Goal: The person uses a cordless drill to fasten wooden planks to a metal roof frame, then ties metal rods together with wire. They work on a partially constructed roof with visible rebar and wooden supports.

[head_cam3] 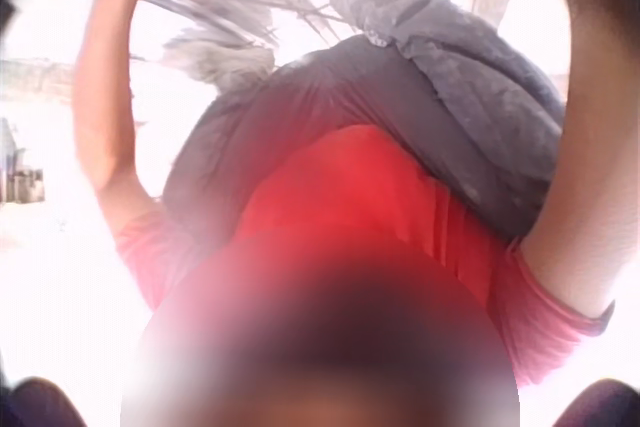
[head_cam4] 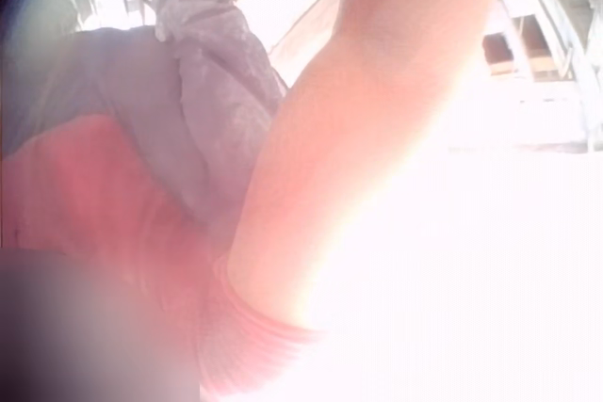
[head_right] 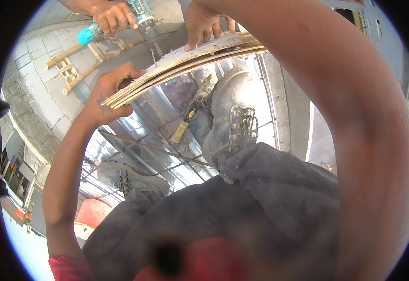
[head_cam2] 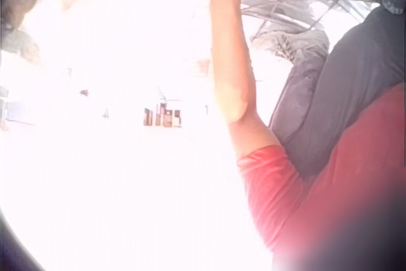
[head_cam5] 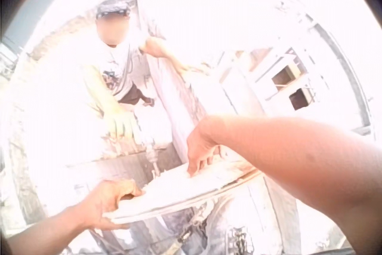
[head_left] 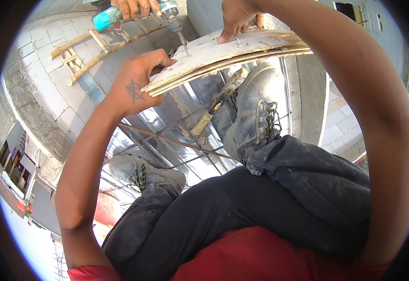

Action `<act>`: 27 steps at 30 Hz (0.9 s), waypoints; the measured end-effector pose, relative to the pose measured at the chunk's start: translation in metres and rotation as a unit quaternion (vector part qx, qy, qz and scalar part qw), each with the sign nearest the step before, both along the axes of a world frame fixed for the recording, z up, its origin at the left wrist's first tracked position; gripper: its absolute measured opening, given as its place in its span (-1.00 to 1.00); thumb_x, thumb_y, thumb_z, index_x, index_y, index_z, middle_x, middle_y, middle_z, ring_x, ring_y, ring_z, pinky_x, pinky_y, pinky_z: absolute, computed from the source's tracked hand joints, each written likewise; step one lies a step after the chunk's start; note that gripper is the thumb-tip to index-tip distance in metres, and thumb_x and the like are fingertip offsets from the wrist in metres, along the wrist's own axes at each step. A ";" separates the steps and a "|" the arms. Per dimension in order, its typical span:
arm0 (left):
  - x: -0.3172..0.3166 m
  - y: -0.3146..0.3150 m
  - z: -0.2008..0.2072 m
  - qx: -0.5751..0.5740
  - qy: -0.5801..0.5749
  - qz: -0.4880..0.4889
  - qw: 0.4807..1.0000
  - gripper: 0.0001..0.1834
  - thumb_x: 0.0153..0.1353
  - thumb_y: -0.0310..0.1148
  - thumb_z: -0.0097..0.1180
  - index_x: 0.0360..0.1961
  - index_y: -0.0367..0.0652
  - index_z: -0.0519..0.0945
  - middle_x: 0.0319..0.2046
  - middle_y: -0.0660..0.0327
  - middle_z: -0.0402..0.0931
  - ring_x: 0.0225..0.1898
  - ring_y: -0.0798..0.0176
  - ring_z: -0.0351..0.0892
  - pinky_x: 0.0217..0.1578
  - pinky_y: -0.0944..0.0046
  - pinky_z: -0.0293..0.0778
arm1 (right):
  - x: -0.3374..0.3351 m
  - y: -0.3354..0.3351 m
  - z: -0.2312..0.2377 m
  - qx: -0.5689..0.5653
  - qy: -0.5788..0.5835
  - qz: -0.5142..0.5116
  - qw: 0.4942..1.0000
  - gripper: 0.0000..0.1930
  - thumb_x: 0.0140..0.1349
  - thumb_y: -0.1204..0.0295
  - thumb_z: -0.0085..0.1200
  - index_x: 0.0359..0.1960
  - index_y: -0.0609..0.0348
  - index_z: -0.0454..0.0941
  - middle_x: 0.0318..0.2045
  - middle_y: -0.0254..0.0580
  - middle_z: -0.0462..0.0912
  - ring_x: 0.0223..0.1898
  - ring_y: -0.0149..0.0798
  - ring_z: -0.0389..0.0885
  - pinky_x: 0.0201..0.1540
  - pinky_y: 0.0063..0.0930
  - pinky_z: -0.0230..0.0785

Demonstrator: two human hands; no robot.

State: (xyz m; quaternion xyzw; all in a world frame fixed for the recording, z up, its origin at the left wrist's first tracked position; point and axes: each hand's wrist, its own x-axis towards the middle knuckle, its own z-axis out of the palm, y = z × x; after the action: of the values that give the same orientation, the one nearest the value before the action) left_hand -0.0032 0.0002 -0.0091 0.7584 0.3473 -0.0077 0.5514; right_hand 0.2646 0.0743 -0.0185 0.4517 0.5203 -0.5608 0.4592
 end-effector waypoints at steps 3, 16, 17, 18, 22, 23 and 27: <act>-0.001 0.001 -0.001 0.000 -0.013 0.000 1.000 -0.55 -0.31 -0.63 0.09 -0.23 -0.28 0.46 -0.27 0.12 0.59 -0.38 0.35 0.43 -0.27 0.38 0.42 | -0.003 -0.002 -0.002 0.002 -0.008 0.009 1.000 -0.41 0.20 0.03 0.19 0.17 0.13 0.50 0.19 -0.06 0.50 0.25 -0.09 0.42 0.24 -0.18 0.36; 0.001 0.003 0.000 0.017 -0.009 -0.004 1.000 -0.54 -0.35 -0.62 0.10 -0.25 -0.26 0.45 -0.26 0.06 0.59 -0.28 0.22 0.56 -0.13 0.30 0.47 | -0.004 -0.001 0.003 0.004 -0.009 0.005 1.000 -0.43 0.22 0.04 0.16 0.16 0.15 0.50 0.20 -0.18 0.51 0.25 -0.13 0.42 0.26 -0.18 0.34; 0.001 0.003 0.001 0.021 -0.001 -0.007 1.000 -0.53 -0.36 -0.62 0.11 -0.25 -0.26 0.45 -0.28 0.06 0.58 -0.30 0.21 0.56 -0.14 0.30 0.47 | -0.002 -0.001 0.002 -0.001 -0.001 0.005 1.000 -0.43 0.22 0.04 0.16 0.16 0.15 0.51 0.19 -0.17 0.51 0.25 -0.12 0.42 0.26 -0.18 0.34; 0.001 0.003 0.001 0.028 0.011 -0.010 1.000 -0.53 -0.36 -0.62 0.11 -0.25 -0.26 0.45 -0.30 0.06 0.57 -0.31 0.20 0.55 -0.15 0.29 0.47 | -0.001 0.001 0.002 -0.006 0.007 0.005 1.000 -0.42 0.22 0.03 0.16 0.16 0.15 0.51 0.19 -0.16 0.51 0.25 -0.11 0.43 0.26 -0.18 0.34; 0.001 0.003 -0.001 0.040 -0.011 -0.010 0.999 -0.54 -0.37 -0.62 0.12 -0.26 -0.26 0.45 -0.37 0.08 0.53 -0.37 0.19 0.49 -0.21 0.32 0.44 | 0.003 0.011 0.002 -0.034 0.014 -0.005 0.999 -0.40 0.22 -0.01 0.14 0.16 0.16 0.51 0.18 -0.11 0.52 0.24 -0.04 0.43 0.26 -0.16 0.35; 0.001 0.003 -0.001 0.039 -0.012 -0.006 0.999 -0.54 -0.37 -0.62 0.12 -0.26 -0.26 0.45 -0.38 0.08 0.52 -0.38 0.20 0.48 -0.23 0.33 0.43 | 0.002 0.011 -0.001 -0.035 0.020 -0.001 0.999 -0.39 0.22 -0.03 0.14 0.16 0.16 0.50 0.17 -0.10 0.52 0.23 -0.03 0.44 0.25 -0.16 0.35; 0.000 0.004 -0.001 0.037 0.007 -0.003 0.999 -0.54 -0.37 -0.62 0.12 -0.27 -0.26 0.45 -0.39 0.10 0.49 -0.40 0.22 0.44 -0.26 0.35 0.41 | -0.016 -0.011 -0.028 0.081 0.081 0.007 0.993 -0.24 0.12 -0.23 0.12 0.16 0.16 0.51 0.19 -0.03 0.48 0.19 -0.02 0.47 0.11 -0.03 0.47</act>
State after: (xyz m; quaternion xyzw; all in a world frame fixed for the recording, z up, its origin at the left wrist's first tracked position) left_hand -0.0033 0.0039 -0.0106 0.7794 0.3494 -0.0018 0.5201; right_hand 0.2481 0.0628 -0.0470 0.4368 0.6025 -0.5482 0.3817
